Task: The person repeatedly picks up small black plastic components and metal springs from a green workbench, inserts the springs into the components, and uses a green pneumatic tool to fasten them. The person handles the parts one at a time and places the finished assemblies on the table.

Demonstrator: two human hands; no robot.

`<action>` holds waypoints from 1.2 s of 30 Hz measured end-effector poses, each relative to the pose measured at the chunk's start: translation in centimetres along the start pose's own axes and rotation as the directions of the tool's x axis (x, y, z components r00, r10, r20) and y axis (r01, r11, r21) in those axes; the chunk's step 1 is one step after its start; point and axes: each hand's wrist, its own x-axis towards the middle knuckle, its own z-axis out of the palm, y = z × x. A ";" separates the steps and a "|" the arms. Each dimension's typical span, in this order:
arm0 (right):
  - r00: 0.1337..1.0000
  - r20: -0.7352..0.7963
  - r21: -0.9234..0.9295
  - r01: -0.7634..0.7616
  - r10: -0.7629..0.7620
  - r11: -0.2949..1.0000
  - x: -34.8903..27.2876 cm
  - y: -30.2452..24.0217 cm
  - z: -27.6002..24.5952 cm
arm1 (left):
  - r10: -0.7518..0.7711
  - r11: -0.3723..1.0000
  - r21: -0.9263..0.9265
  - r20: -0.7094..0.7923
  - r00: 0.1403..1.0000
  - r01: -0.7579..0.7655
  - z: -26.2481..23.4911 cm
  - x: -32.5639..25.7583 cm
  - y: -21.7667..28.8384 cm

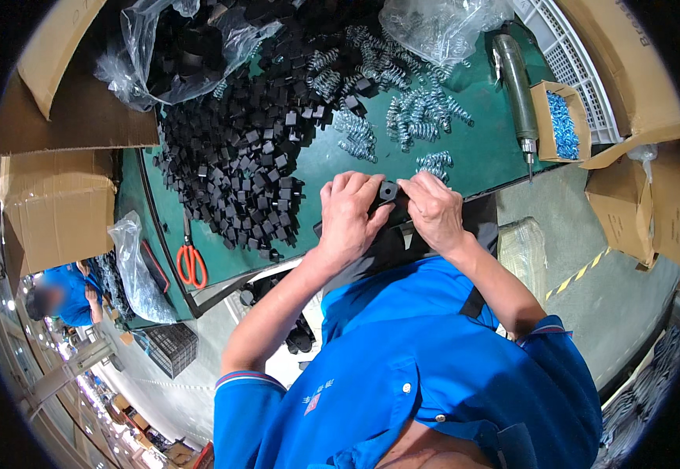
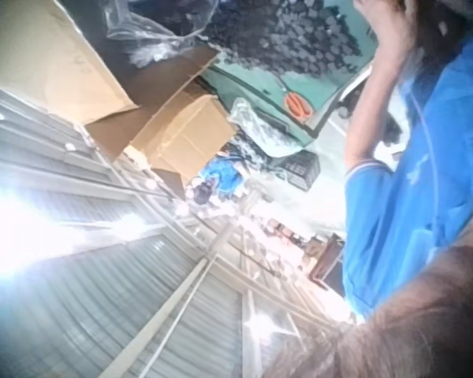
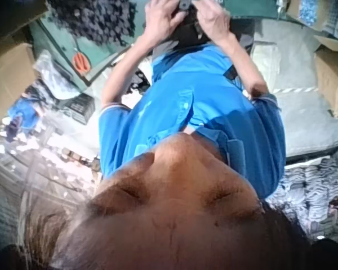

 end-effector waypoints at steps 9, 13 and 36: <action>0.964 0.065 -0.210 0.267 -0.259 0.940 2.8 1.4 -6.6 | -0.013 0.953 0.298 0.229 0.973 -0.057 -0.6 1.2 1.7; 0.981 -0.194 -0.697 -0.155 0.024 0.700 8.5 7.1 -14.0 | -0.003 0.874 0.464 0.303 0.953 -0.145 0.0 2.1 2.6; 0.787 -0.215 0.432 -0.455 0.579 0.779 8.3 9.3 -12.3 | 0.030 0.931 0.340 0.298 0.954 -0.135 -0.3 2.1 1.6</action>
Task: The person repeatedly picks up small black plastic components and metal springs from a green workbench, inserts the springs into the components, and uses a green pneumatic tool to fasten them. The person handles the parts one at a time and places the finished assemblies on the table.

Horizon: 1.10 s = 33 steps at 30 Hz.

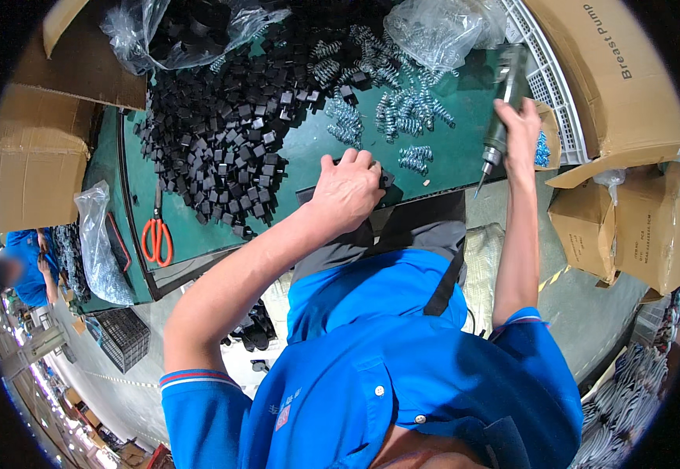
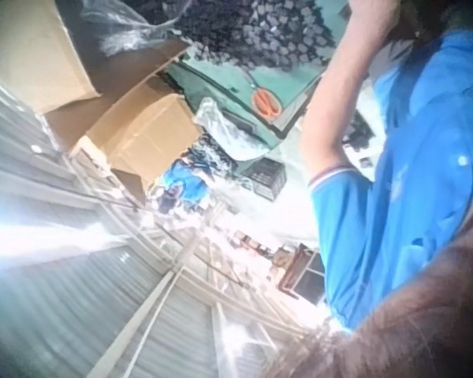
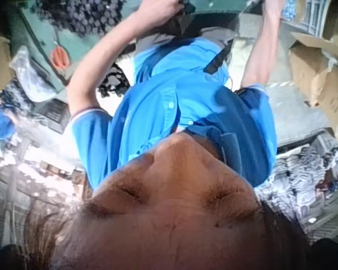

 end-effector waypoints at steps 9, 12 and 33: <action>0.927 0.084 0.996 -0.087 -0.366 0.008 -1.8 -10.5 -0.7 | -0.029 0.994 0.110 0.007 1.000 0.028 0.4 0.2 1.1; 0.758 0.236 0.833 -0.480 -0.608 -0.276 -1.2 -10.8 0.8 | -0.036 0.994 0.105 -0.005 0.999 0.037 0.2 0.7 1.4; 0.792 0.451 0.672 0.002 -0.412 0.740 -6.5 -8.5 6.7 | -0.057 0.997 0.046 -0.036 0.998 0.059 0.6 0.3 1.5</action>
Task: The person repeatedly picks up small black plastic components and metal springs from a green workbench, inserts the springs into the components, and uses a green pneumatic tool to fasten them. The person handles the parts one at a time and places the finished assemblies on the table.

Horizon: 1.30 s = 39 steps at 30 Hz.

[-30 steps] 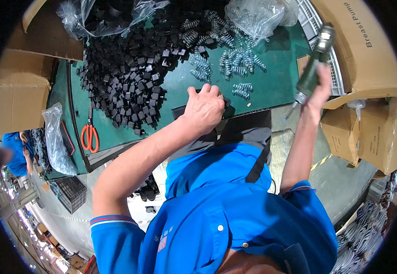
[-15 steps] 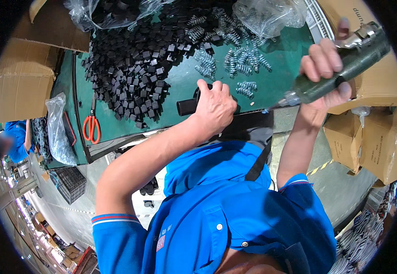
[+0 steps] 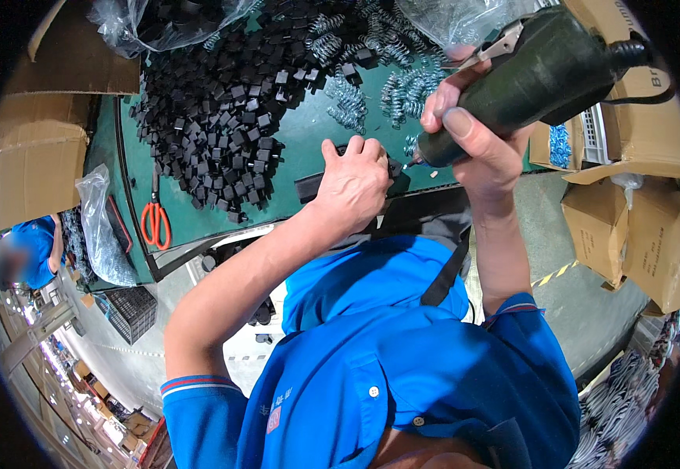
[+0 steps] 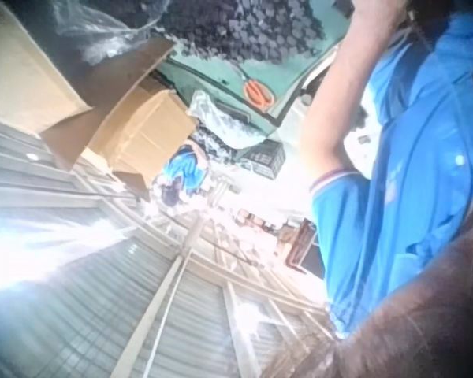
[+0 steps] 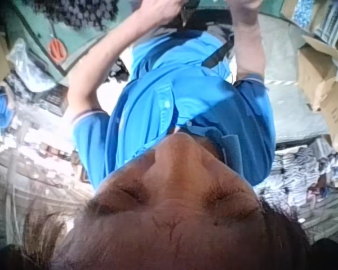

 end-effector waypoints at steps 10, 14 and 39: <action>0.998 -0.031 0.020 0.064 -0.063 0.998 0.0 1.3 1.2 | -0.002 1.000 -0.004 -0.026 1.000 0.002 0.1 0.1 -0.1; 0.997 -0.078 -0.013 0.018 -0.019 1.000 -0.3 1.5 1.6 | 0.001 1.000 -0.016 -0.056 0.998 -0.001 0.7 0.1 -0.3; 0.999 -0.032 -0.105 -0.024 0.020 0.994 -1.6 2.9 2.7 | -0.002 0.999 -0.032 -0.085 0.996 -0.001 1.2 0.3 -0.5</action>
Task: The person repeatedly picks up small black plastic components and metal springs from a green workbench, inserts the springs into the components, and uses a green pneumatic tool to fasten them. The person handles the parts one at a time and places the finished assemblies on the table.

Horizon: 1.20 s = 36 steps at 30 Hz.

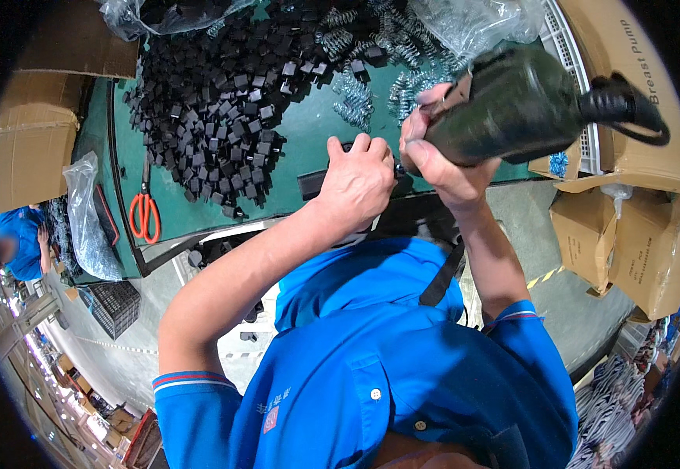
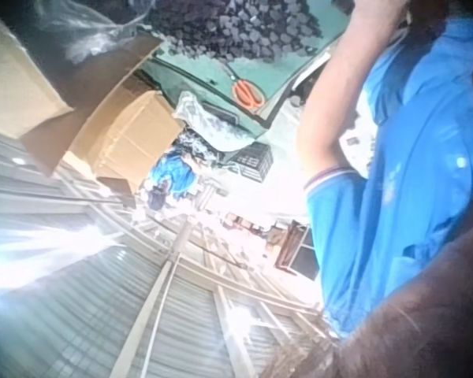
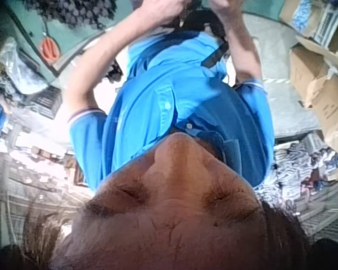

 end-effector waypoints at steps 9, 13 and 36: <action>0.972 0.132 0.246 -0.220 0.193 0.944 0.5 0.6 -1.3 | 0.049 0.999 -0.013 -0.024 0.998 -0.050 -0.2 -0.4 -0.3; 0.974 0.227 0.308 -0.092 0.021 0.947 1.8 -2.7 -2.1 | 0.025 0.999 0.037 -0.001 1.000 -0.025 -0.3 -0.6 -0.3; 0.910 -0.410 -0.886 -0.380 0.067 -0.265 -1.8 -2.9 -23.6 | -0.795 0.599 0.398 0.193 0.575 0.695 0.2 -32.4 -9.9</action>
